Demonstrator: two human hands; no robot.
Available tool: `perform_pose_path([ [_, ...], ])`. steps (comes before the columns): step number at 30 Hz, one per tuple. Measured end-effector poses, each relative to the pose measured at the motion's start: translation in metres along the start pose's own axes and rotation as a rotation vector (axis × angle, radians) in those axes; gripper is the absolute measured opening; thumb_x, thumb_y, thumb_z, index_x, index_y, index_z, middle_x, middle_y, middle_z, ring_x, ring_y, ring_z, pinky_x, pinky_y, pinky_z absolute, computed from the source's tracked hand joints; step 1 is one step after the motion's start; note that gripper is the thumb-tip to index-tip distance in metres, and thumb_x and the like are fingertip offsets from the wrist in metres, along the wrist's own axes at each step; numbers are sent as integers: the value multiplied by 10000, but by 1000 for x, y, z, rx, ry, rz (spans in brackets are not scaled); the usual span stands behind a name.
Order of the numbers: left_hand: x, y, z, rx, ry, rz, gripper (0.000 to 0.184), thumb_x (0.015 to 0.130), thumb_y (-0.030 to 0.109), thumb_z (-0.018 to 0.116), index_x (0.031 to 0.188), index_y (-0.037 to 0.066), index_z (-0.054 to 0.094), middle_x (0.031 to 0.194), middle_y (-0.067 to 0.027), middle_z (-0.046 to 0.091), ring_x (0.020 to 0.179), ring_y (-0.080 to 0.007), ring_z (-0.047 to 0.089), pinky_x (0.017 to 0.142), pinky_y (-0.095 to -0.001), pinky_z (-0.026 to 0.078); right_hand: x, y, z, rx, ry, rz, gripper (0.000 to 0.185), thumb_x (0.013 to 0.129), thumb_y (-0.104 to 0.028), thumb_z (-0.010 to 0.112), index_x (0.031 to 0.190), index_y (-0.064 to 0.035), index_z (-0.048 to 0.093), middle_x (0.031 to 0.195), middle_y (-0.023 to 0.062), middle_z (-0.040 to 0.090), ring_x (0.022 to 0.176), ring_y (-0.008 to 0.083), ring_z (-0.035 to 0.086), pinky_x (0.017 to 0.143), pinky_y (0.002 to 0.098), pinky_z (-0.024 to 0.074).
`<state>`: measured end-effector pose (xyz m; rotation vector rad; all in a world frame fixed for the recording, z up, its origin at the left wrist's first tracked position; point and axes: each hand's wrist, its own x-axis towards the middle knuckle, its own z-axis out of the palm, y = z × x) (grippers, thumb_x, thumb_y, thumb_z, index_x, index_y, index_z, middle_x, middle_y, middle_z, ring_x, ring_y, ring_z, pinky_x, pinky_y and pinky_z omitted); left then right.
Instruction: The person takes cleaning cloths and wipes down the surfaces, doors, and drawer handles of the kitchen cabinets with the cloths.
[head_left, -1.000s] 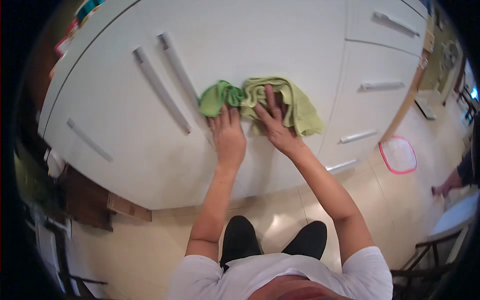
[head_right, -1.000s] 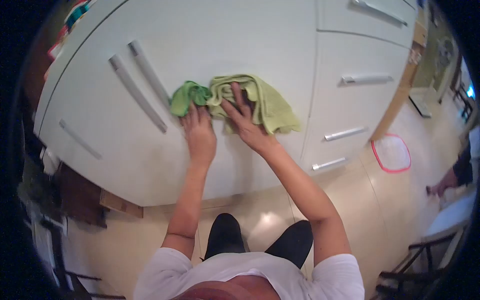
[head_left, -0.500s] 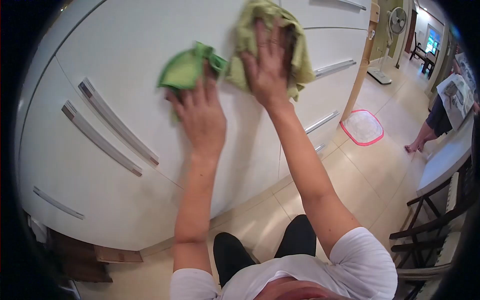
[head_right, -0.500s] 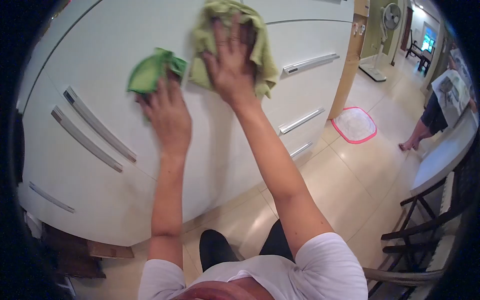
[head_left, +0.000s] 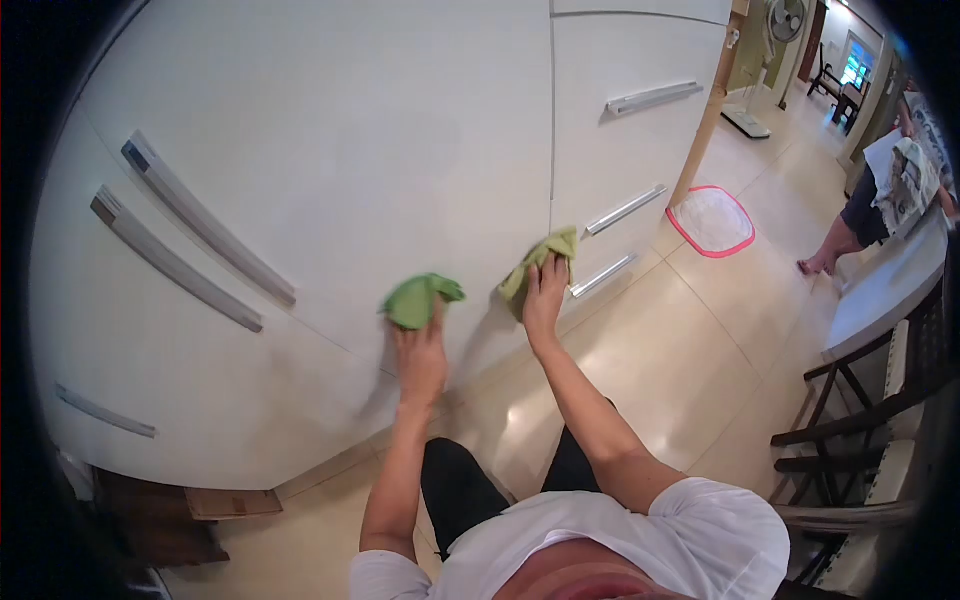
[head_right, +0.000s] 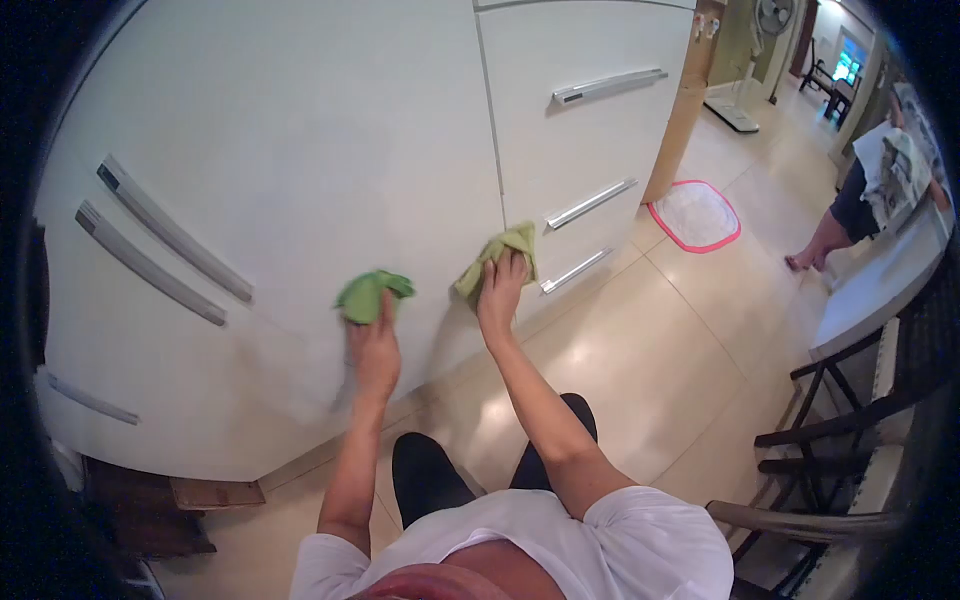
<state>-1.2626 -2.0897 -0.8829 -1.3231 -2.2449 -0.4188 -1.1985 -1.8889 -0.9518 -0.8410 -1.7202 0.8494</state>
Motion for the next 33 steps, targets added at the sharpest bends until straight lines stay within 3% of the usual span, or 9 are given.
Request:
perform_pose_path([
  [3, 19, -11, -34, -66, 199, -109, 641, 847, -9, 475, 1457, 46, 285, 1437, -191, 357, 1317, -382, 343, 1111, -532, 190, 36, -81, -19, 141, 156, -257, 318, 817, 19, 584, 1133, 22, 612, 1283, 217, 464, 1167, 407, 405, 983, 463, 341],
  [7, 52, 5, -60, -122, 322, -175, 653, 848, 2, 480, 1460, 15, 253, 1457, -202, 342, 1292, -432, 345, 1086, -525, 212, 79, -170, -25, 292, 213, -637, 367, 703, 76, 594, 1058, -4, 639, 1190, 216, 483, 1064, 385, 466, 916, 430, 398],
  [12, 41, 14, 3, -27, 190, -198, 629, 856, 21, 510, 1450, 52, 303, 1404, -186, 404, 1310, -365, 357, 1097, -523, 222, 38, -113, 7, 165, 138, -661, 396, 716, 55, 610, 1095, -40, 547, 1123, 201, 466, 1021, 382, 470, 862, 406, 429],
  [16, -2, 31, 62, -8, -86, -38, 601, 853, 2, 473, 1434, 45, 326, 1413, -182, 396, 1322, -358, 345, 1110, -519, 224, -45, 17, 33, 93, 0, -218, 374, 751, 49, 604, 1095, -20, 474, 1142, 217, 434, 1044, 388, 456, 904, 428, 396],
  [19, -21, 31, 72, -101, -142, 21, 604, 847, -19, 446, 1435, 31, 317, 1423, -194, 382, 1324, -371, 337, 1115, -515, 223, -57, 36, 16, 186, -108, 146, 357, 776, 34, 599, 1107, 0, 469, 1131, 209, 431, 1057, 383, 452, 909, 416, 389],
  [21, -11, 34, 52, -203, -67, -13, 611, 842, -29, 441, 1436, 16, 308, 1434, -203, 364, 1324, -384, 331, 1117, -510, 219, -22, -22, 4, 223, -14, -10, 349, 823, -38, 598, 1139, 33, 467, 1138, 222, 437, 1041, 379, 463, 887, 425, 410],
  [25, 47, 31, -9, -239, 234, -149, 607, 854, -22, 450, 1439, -11, 290, 1435, -219, 355, 1306, -413, 344, 1089, -500, 243, 40, -121, -10, 363, 109, -387, 348, 804, -12, 594, 1142, -6, 510, 1128, 199, 437, 1048, 359, 453, 909, 396, 391],
  [28, 65, 26, -14, 50, 317, -69, 606, 878, -1, 430, 1453, -23, 239, 1463, -238, 300, 1342, -424, 269, 1093, -533, 185, 31, -88, 6, 276, 180, -368, 357, 800, -9, 588, 1144, 0, 493, 1146, 195, 432, 1059, 356, 456, 914, 398, 390],
  [33, 48, 25, 4, 28, 207, -17, 573, 871, -20, 451, 1429, -3, 322, 1421, -194, 387, 1320, -367, 343, 1098, -515, 201, -20, 60, 31, 191, 238, 190, 345, 781, 32, 598, 1095, 17, 453, 1059, 204, 445, 1029, 369, 460, 912, 417, 381],
])
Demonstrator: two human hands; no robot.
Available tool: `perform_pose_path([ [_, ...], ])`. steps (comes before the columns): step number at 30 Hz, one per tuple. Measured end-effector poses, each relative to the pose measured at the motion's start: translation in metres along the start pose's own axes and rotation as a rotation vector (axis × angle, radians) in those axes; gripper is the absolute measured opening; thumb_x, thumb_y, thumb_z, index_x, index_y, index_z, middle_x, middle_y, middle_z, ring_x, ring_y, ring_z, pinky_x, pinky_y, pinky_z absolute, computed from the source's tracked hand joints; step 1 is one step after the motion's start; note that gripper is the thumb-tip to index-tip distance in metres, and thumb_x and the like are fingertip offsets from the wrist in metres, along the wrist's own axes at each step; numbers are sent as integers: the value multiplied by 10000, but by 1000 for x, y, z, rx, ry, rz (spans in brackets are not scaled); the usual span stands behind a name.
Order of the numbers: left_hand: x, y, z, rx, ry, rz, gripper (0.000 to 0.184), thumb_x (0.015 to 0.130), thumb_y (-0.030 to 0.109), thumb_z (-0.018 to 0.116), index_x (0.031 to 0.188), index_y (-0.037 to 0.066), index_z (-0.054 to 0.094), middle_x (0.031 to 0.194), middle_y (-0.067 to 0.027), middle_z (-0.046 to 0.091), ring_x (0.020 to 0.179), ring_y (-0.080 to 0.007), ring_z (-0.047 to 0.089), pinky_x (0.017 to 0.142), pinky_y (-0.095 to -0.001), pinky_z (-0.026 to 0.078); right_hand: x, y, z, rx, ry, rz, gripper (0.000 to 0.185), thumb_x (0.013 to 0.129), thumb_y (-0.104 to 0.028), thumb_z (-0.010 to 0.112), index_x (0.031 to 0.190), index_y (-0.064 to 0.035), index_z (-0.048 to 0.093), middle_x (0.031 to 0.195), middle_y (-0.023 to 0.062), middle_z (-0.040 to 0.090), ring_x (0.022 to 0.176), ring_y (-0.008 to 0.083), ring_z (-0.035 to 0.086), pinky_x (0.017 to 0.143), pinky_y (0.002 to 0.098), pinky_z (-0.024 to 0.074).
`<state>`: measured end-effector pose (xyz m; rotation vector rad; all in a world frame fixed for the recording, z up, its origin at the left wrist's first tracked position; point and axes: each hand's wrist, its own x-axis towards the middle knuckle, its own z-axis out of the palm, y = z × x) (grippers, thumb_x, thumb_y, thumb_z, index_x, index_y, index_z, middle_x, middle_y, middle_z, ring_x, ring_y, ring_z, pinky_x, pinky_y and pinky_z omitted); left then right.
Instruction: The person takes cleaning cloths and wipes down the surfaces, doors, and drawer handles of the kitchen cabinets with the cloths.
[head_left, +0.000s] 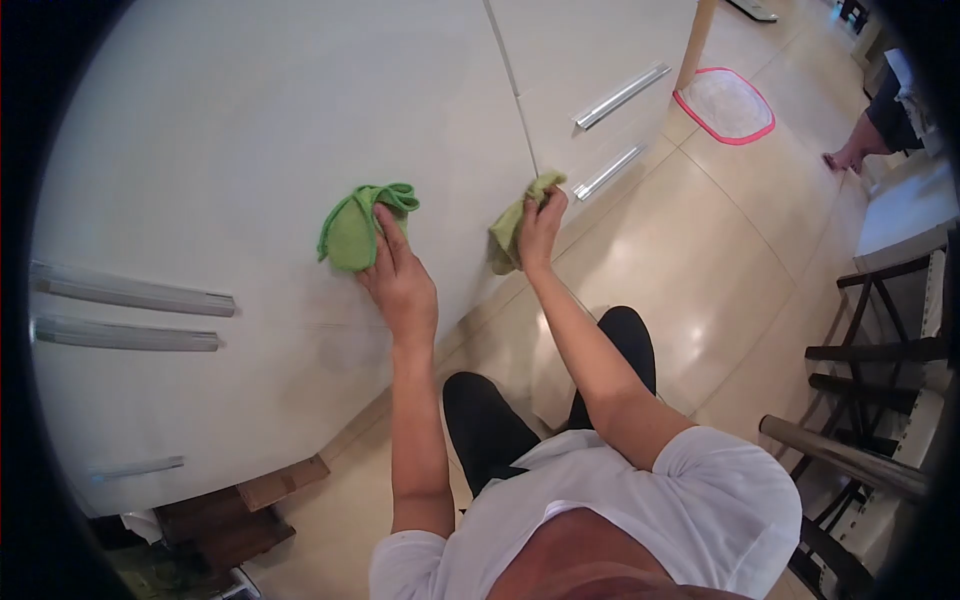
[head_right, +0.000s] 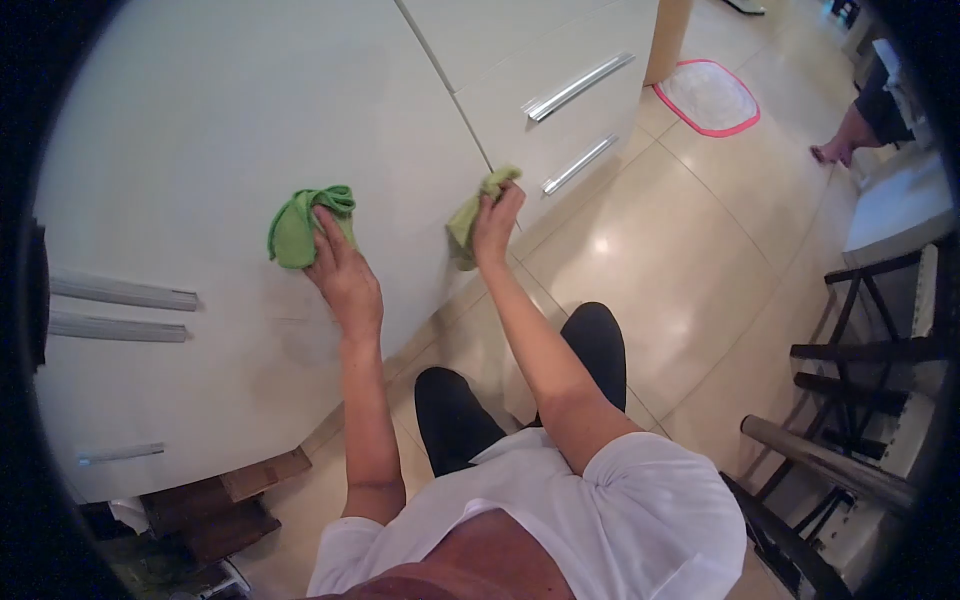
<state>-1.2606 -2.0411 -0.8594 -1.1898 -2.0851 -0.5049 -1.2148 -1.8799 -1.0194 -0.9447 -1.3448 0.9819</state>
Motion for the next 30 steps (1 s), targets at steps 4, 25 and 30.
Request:
perform_pose_path([
  [4, -2, 4, -1, -13, 20, -4, 575, 862, -25, 461, 1425, 24, 355, 1407, -147, 434, 1312, -338, 378, 1098, -511, 223, 7, -16, -10, 27, -32, 92, 300, 818, 18, 563, 1092, 27, 441, 1039, 209, 447, 1024, 362, 463, 914, 409, 376],
  [25, -39, -42, -7, -108, -14, 9, 625, 870, -7, 374, 1472, 84, 237, 1467, -106, 349, 1364, -278, 308, 1161, -505, 108, 11, -346, 45, -309, -319, -890, 827, 851, -547, 536, 1467, -85, 236, 1519, 290, -37, 1355, 540, 118, 1059, 638, 172],
  [30, -40, -45, -2, -105, 40, 47, 676, 816, -63, 367, 1467, 75, 251, 1475, -102, 342, 1392, -279, 256, 1154, -530, 37, 9, -350, 42, -422, -384, -841, 931, 819, -647, 498, 1495, -118, 137, 1509, 280, -153, 1350, 571, 64, 1036, 690, 133],
])
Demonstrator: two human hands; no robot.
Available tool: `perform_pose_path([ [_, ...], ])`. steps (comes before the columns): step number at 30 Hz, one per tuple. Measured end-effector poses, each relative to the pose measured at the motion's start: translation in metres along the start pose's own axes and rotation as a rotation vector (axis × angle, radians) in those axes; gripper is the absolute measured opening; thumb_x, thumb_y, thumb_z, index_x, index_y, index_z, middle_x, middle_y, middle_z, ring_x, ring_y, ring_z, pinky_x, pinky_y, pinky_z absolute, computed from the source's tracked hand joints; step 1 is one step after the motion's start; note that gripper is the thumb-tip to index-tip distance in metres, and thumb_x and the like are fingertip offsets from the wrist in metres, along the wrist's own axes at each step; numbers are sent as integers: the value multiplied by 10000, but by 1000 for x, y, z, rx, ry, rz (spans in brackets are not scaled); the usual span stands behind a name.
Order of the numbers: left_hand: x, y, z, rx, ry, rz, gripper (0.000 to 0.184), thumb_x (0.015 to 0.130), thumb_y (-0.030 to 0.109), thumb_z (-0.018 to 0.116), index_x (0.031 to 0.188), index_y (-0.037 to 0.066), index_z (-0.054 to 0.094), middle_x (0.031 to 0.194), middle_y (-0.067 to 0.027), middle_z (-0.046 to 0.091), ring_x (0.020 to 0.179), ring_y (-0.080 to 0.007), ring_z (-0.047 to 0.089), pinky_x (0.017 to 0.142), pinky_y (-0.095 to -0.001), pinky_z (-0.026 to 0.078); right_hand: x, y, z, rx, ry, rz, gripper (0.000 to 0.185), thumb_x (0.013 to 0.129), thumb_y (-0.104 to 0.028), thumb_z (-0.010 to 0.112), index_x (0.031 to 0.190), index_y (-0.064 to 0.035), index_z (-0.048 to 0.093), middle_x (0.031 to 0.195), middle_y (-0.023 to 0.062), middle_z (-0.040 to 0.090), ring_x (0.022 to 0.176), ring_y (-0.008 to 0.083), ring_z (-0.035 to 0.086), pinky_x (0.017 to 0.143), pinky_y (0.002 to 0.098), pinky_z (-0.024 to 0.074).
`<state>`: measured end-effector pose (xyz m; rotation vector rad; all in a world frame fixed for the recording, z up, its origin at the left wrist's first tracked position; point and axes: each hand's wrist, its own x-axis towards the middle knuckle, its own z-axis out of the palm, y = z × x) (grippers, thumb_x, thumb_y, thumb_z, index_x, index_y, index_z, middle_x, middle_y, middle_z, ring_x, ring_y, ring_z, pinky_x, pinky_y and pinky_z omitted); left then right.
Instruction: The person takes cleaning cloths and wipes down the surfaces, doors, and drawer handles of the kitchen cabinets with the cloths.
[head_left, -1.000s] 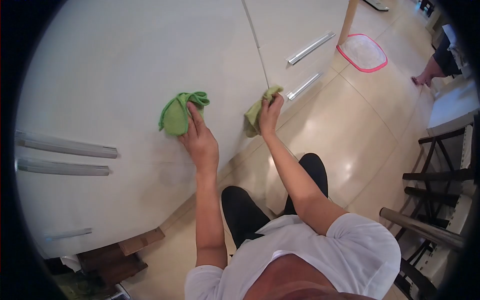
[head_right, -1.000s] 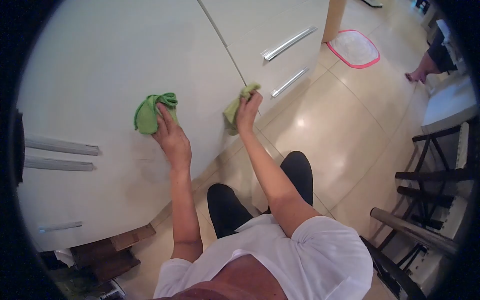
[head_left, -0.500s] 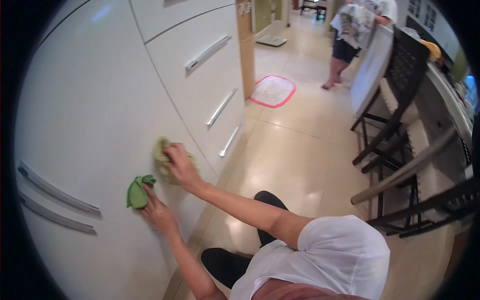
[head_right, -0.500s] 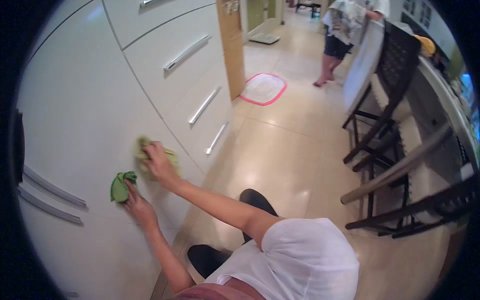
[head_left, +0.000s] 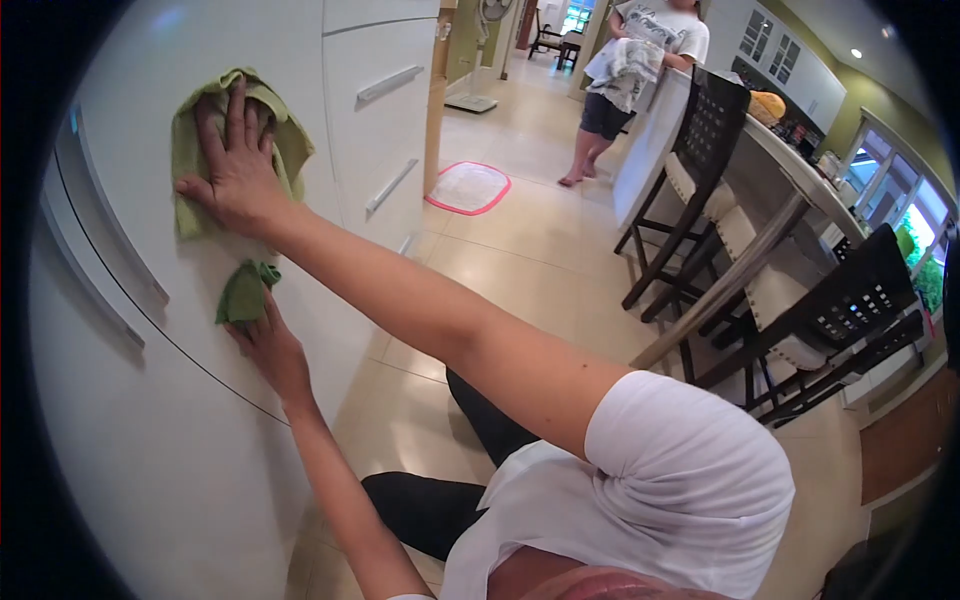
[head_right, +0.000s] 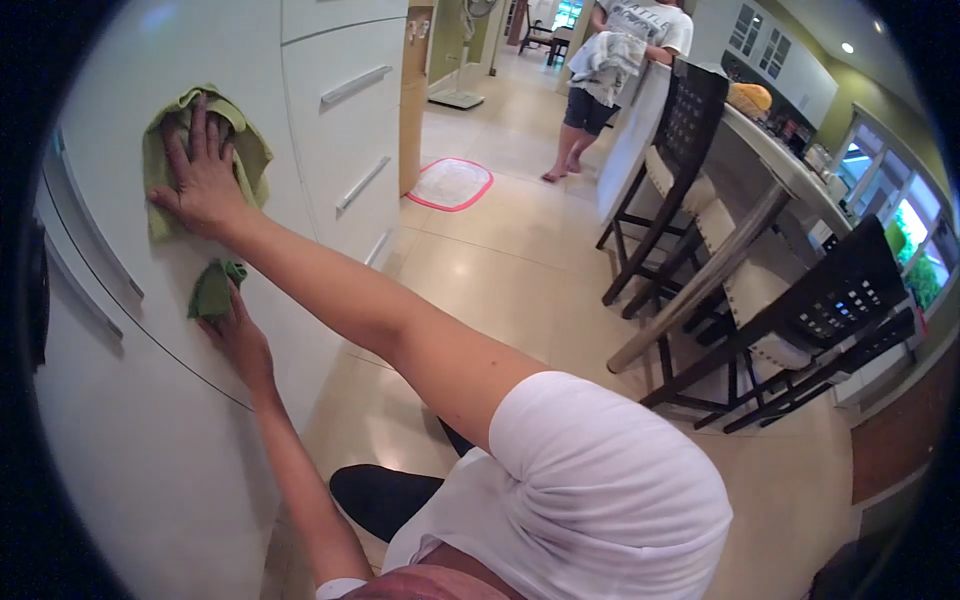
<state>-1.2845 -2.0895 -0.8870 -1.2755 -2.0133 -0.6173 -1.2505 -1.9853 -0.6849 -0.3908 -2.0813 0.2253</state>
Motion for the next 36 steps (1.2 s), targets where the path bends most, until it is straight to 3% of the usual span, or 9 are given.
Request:
perform_pose_path([
  [8, -4, -8, 12, -35, 15, -10, 659, 833, -49, 383, 1465, 101, 271, 1468, -91, 355, 1383, -273, 281, 1152, -532, 66, 2, 3, 1, -33, -9, -6, 999, 789, -706, 482, 1498, -110, 106, 1510, 288, -135, 1352, 571, 45, 1038, 691, 112],
  [15, -5, -3, 29, 35, 34, -48, 578, 837, -20, 425, 1405, 81, 391, 1392, -86, 444, 1327, -279, 368, 1140, -557, 116, -4, 32, 18, -111, 59, -129, 998, 767, -708, 499, 1461, -45, 225, 1504, 321, -68, 1336, 579, 103, 1039, 676, 150],
  [18, -4, -3, 34, -31, 4, -150, 529, 896, 43, 412, 1418, 119, 394, 1413, -87, 428, 1347, -311, 331, 1136, -559, 109, -14, 52, 43, -135, 120, -179, 783, 898, -609, 422, 1494, -149, 208, 1542, 243, -1, 1401, 468, 11, 1089, 629, 74],
  [20, -8, -7, 49, -6, 60, -144, 535, 896, 68, 449, 1423, 135, 391, 1398, -69, 447, 1337, -312, 351, 1126, -559, 142, -29, 76, 63, -263, 156, -175, 788, 915, -601, 396, 1489, -100, 198, 1523, 284, 26, 1392, 473, 36, 1093, 615, 89],
  [22, 1, 3, 53, 48, 160, -197, 559, 875, 60, 488, 1422, 135, 398, 1403, -86, 443, 1315, -312, 380, 1106, -556, 188, -59, 109, 87, -212, 122, -75, 764, 922, -594, 378, 1492, -117, 201, 1526, 271, 36, 1405, 434, 53, 1095, 615, 85],
  [25, 7, 12, 87, 80, 287, -298, 633, 827, 85, 569, 1429, 107, 374, 1389, -171, 432, 1249, -389, 425, 1059, -575, 245, -129, 151, 133, 104, 212, 152, 845, 823, -582, 491, 1418, -14, 298, 1485, 323, 113, 1366, 507, 103, 1063, 641, 94],
  [30, -36, 48, 169, 17, 41, -216, 490, 862, 122, 531, 1348, 136, 474, 1347, -176, 462, 1252, -400, 415, 1063, -585, 246, -243, 216, 198, 344, 255, 425, 890, 870, -629, 389, 1423, 47, 214, 1436, 323, 220, 1347, 480, 151, 1092, 580, 46],
  [33, -86, 73, 223, 106, -141, -177, 445, 881, 154, 494, 1326, 141, 499, 1334, -157, 480, 1260, -378, 415, 1073, -583, 240, -302, 256, 226, 275, 153, 490, 918, 871, -646, 389, 1436, 45, 176, 1453, 318, 187, 1352, 480, 140, 1103, 552, 59],
  [36, -107, 85, 244, -160, -281, -307, 428, 873, 164, 484, 1297, 122, 525, 1322, -148, 496, 1278, -347, 405, 1093, -590, 205, -338, 271, 240, 374, 160, 583, 935, 859, -643, 434, 1441, 41, 170, 1468, 312, 151, 1350, 465, 153, 1118, 516, 77],
])
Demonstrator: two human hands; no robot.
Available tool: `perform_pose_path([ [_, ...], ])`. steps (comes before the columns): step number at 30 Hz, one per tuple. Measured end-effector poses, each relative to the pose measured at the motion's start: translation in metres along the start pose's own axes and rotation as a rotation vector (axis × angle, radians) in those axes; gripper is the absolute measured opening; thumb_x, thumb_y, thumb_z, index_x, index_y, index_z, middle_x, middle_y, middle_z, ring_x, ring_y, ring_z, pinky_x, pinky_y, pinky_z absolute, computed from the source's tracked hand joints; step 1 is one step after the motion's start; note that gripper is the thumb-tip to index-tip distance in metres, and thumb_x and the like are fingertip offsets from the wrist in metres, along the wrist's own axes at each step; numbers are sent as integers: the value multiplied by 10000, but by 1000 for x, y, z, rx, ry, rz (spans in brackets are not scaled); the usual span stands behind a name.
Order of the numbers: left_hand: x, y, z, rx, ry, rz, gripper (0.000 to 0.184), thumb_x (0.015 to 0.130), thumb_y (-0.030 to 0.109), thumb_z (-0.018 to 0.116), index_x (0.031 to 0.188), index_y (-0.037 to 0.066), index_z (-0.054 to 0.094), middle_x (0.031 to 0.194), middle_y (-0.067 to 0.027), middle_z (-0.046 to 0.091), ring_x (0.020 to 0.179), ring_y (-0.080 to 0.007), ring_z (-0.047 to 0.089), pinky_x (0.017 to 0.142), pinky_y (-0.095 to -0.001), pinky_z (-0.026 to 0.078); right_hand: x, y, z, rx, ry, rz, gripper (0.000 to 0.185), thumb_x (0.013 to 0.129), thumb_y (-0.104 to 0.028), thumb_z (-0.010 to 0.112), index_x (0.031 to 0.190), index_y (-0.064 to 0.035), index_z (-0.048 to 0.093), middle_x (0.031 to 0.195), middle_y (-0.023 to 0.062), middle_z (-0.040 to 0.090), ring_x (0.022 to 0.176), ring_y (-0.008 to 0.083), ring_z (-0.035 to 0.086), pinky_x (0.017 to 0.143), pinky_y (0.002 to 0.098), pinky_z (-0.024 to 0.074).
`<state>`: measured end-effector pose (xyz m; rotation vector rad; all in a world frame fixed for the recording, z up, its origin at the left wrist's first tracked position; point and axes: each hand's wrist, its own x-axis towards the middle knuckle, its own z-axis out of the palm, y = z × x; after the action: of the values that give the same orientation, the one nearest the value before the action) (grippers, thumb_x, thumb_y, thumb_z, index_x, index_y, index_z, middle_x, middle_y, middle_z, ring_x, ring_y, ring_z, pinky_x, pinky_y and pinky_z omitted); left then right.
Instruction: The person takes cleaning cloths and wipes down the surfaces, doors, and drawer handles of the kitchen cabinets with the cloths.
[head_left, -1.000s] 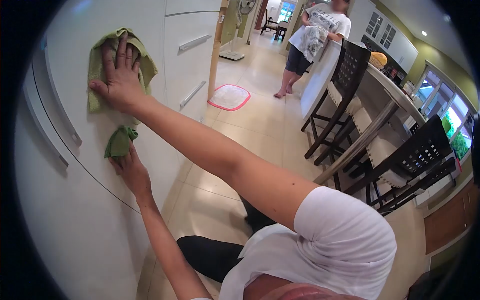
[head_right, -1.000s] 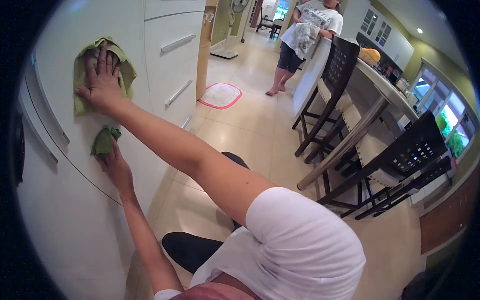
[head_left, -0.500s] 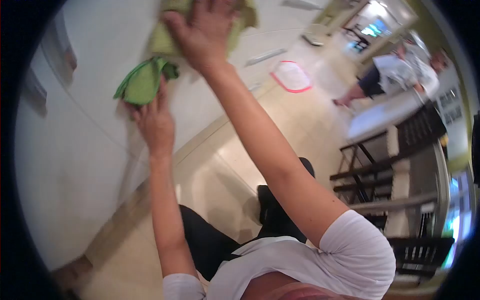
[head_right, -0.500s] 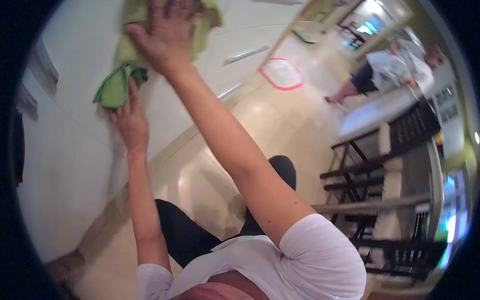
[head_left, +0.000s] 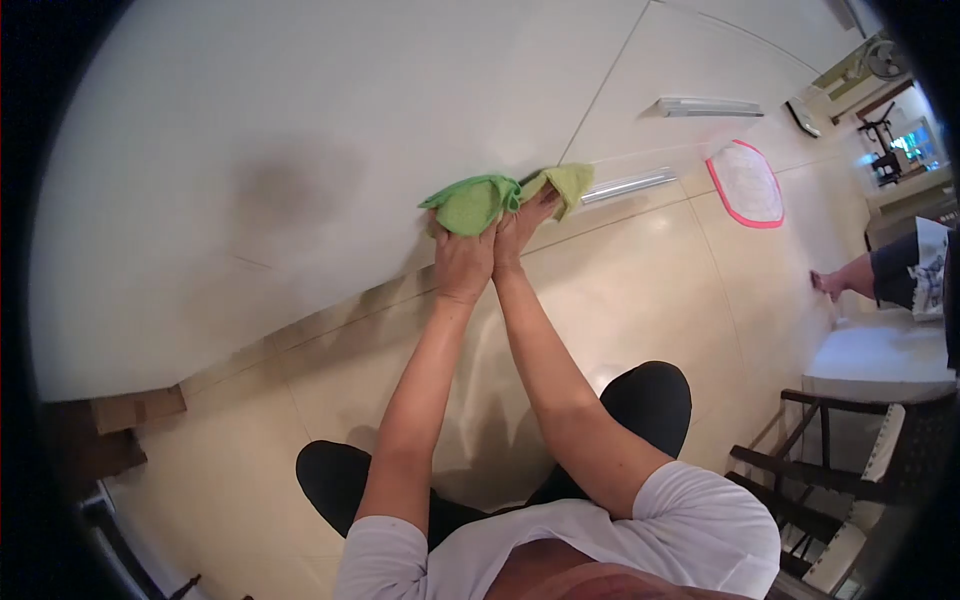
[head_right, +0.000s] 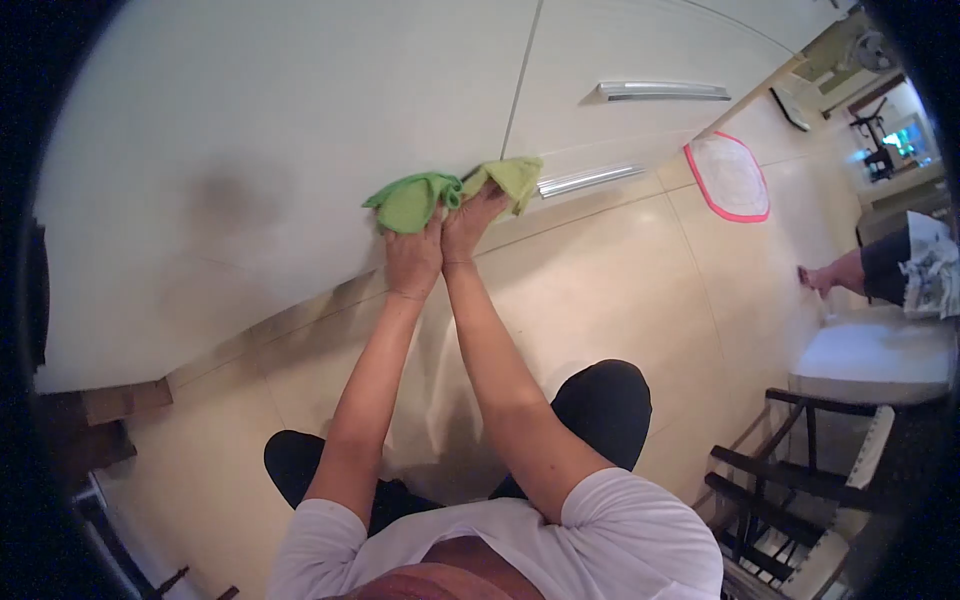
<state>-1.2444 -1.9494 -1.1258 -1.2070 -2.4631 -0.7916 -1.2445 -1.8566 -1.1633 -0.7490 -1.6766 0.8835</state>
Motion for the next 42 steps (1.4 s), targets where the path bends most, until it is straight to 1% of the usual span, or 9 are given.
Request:
perform_pose_path([
  [4, -45, -20, 28, 267, -155, 126, 415, 860, 141, 479, 1265, 75, 547, 1311, -154, 507, 1286, -326, 399, 1109, -596, 171, -72, 78, 21, 235, 93, 435, 696, 977, -437, 399, 1422, 51, 181, 1417, 247, 261, 1304, 354, 277, 1111, 459, 157],
  [7, -86, -40, 33, 284, -197, 46, 485, 864, 107, 491, 1343, 41, 452, 1340, -157, 474, 1301, -330, 378, 1128, -589, 121, -50, 39, -18, 1196, -127, 1166, 612, 1005, -312, 374, 1451, 29, 130, 1437, 224, 274, 1313, 323, 303, 1116, 440, 173],
  [10, -92, -29, 6, 250, -183, -495, 590, 894, 96, 469, 1452, 59, 280, 1424, -211, 356, 1333, -355, 324, 1149, -507, 110, -32, 4, -20, 1154, -135, 1093, 617, 1005, -296, 407, 1471, -7, 125, 1331, 157, 426, 1144, 261, 458, 1053, 424, 308],
  [14, -75, -15, -16, -677, 391, -572, 575, 982, 223, 410, 1467, 21, 177, 1471, -190, 281, 1350, -313, 299, 1141, -393, 164, -48, -122, -29, 338, -383, 331, 722, 977, -291, 449, 1476, 21, 30, 1532, 220, 114, 1414, 351, 120, 1144, 410, 117],
  [17, -64, -3, -38, -1593, 487, -675, 540, 1023, 372, 332, 1420, 13, 265, 1454, -114, 307, 1340, -247, 302, 1125, -370, 218, -49, -123, -29, 421, -509, 287, 782, 966, -337, 462, 1477, 8, -19, 1549, 218, -42, 1431, 353, -73, 1154, 392, 40],
  [19, -66, -8, -37, -1491, 558, -669, 554, 1018, 399, 330, 1422, 25, 264, 1454, -96, 310, 1346, -231, 293, 1127, -373, 207, -32, -99, -18, 122, -441, 502, 752, 957, -275, 475, 1452, 72, 28, 1524, 285, 19, 1430, 379, -18, 1151, 423, 68],
  [23, -66, -30, -40, -1608, 619, -686, 583, 1008, 433, 336, 1442, 58, 233, 1463, -64, 301, 1353, -208, 276, 1138, -385, 175, 14, 32, -41, 1183, -118, 821, 711, 1000, -328, 363, 1462, 48, -25, 1544, 229, -7, 1437, 318, -3, 1162, 402, 51],
  [29, -62, -23, -34, -1634, 666, -721, 625, 990, 457, 379, 1453, 73, 208, 1480, -54, 273, 1364, -204, 250, 1137, -379, 171, -61, -47, 16, 151, -203, 501, 771, 991, -337, 369, 1444, 51, -119, 1532, 234, -130, 1425, 369, -74, 1157, 420, -17],
  [42, -62, -27, -36, -1585, 631, -729, 627, 984, 462, 397, 1431, 49, 243, 1459, -69, 320, 1324, -209, 324, 1105, -369, 244, -30, 37, -11, 411, -15, 532, 784, 990, -385, 383, 1459, 26, -93, 1539, 226, -108, 1429, 353, -85, 1159, 404, 3],
])
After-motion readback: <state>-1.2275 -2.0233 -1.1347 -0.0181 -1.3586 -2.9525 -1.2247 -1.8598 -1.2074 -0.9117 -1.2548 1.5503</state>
